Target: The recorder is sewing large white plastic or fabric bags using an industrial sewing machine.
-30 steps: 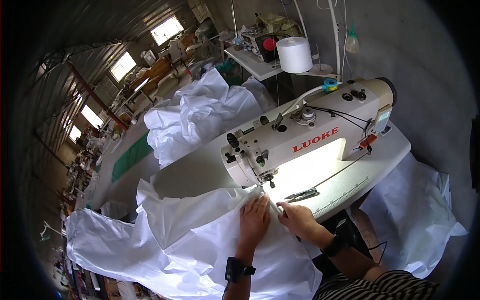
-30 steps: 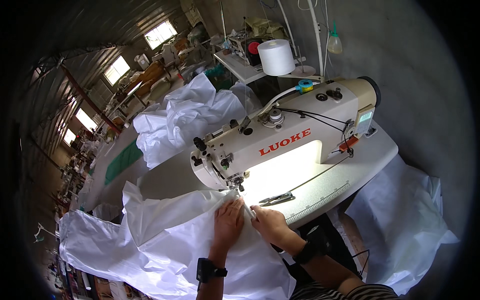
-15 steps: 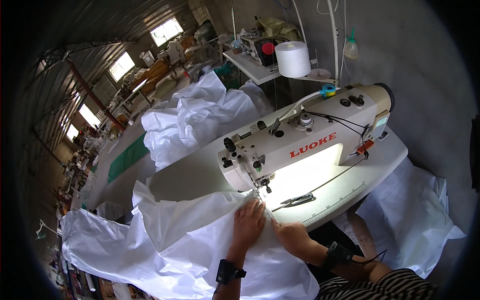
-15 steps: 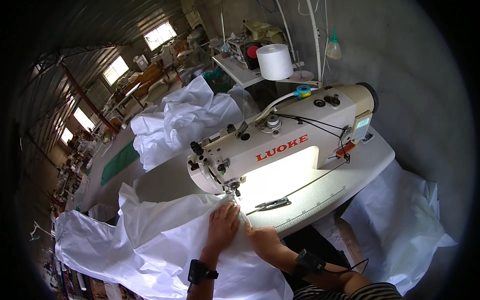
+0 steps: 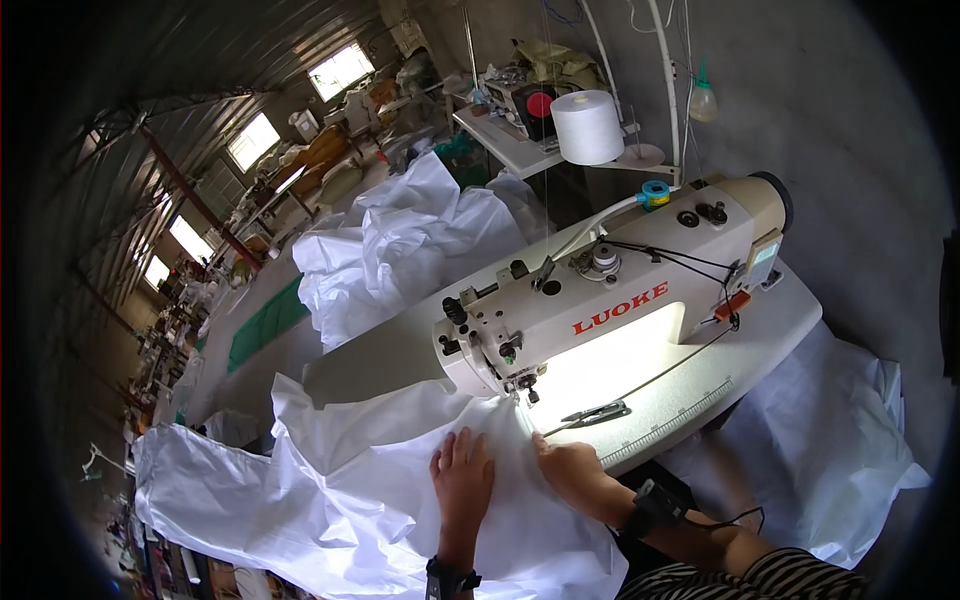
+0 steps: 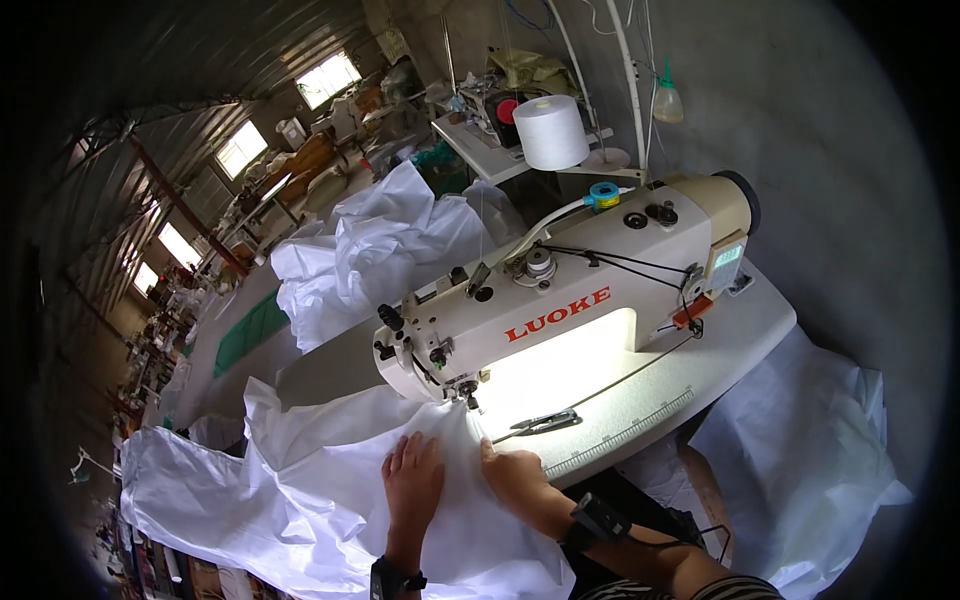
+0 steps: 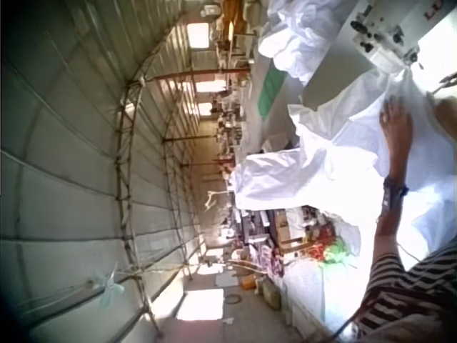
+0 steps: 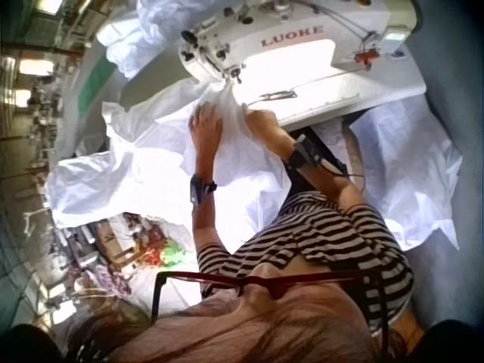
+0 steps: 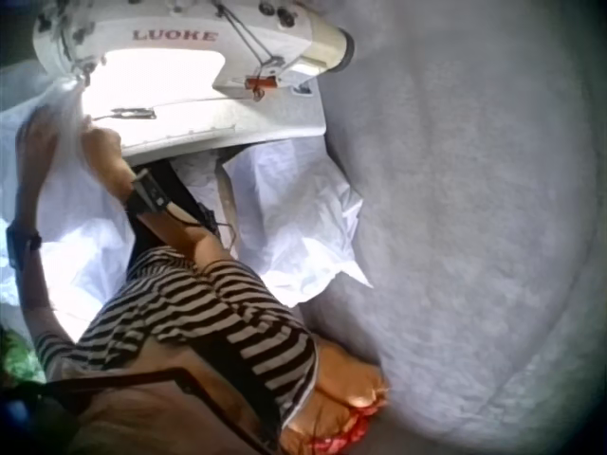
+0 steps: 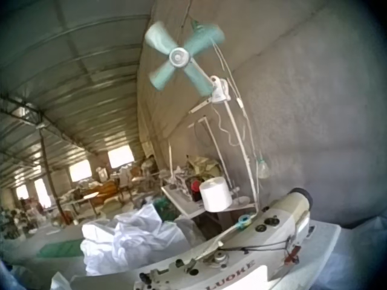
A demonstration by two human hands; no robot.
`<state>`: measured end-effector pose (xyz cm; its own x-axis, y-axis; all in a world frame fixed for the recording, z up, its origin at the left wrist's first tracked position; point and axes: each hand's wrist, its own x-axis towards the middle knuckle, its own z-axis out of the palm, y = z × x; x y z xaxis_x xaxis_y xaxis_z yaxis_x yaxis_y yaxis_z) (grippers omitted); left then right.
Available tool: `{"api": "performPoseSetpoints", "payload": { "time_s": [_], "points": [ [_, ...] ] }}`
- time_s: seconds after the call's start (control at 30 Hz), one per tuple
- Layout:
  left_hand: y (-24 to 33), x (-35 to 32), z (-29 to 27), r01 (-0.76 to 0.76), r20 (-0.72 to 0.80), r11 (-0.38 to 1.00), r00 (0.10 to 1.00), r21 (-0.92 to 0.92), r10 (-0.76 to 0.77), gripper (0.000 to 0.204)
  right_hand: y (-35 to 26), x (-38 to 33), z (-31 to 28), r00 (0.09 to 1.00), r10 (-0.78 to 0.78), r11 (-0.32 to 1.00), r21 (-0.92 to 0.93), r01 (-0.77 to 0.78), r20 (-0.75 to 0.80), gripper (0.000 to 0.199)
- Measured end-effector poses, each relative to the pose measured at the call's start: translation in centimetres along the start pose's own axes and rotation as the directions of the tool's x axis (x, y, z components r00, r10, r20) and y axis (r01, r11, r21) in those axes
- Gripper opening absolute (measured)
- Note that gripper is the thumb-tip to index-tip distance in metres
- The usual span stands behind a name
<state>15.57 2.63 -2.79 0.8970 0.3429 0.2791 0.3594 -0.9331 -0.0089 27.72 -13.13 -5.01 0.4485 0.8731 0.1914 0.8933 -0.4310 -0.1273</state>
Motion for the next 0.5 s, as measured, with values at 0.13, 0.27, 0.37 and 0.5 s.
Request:
{"api": "performPoseSetpoints", "payload": {
  "time_s": [0.13,0.27,0.37,0.5],
  "points": [
    [-1.1,1.1,-0.2,-0.046,-0.045,0.996,0.998,-0.077,0.042,0.041,-0.1,-1.3,-2.3,0.998,0.036,0.987,-0.155,-0.028,0.049,0.053],
    [-2.9,2.2,1.4,-0.147,-0.077,0.989,0.986,0.016,0.147,0.039,-0.7,-1.0,-1.8,0.997,0.011,0.993,-0.119,-0.002,0.082,0.054],
    [-0.8,5.2,2.0,-0.147,-0.151,0.987,0.979,-0.057,0.137,0.039,-0.6,-1.4,-1.3,0.997,0.037,0.995,-0.099,-0.03,0.067,0.054],
    [-0.6,6.1,3.7,-0.073,-0.123,0.995,0.99,-0.072,0.064,0.038,-0.3,-1.2,-1.6,0.998,0.033,0.996,-0.084,-0.029,0.052,0.055]
  ]
}}
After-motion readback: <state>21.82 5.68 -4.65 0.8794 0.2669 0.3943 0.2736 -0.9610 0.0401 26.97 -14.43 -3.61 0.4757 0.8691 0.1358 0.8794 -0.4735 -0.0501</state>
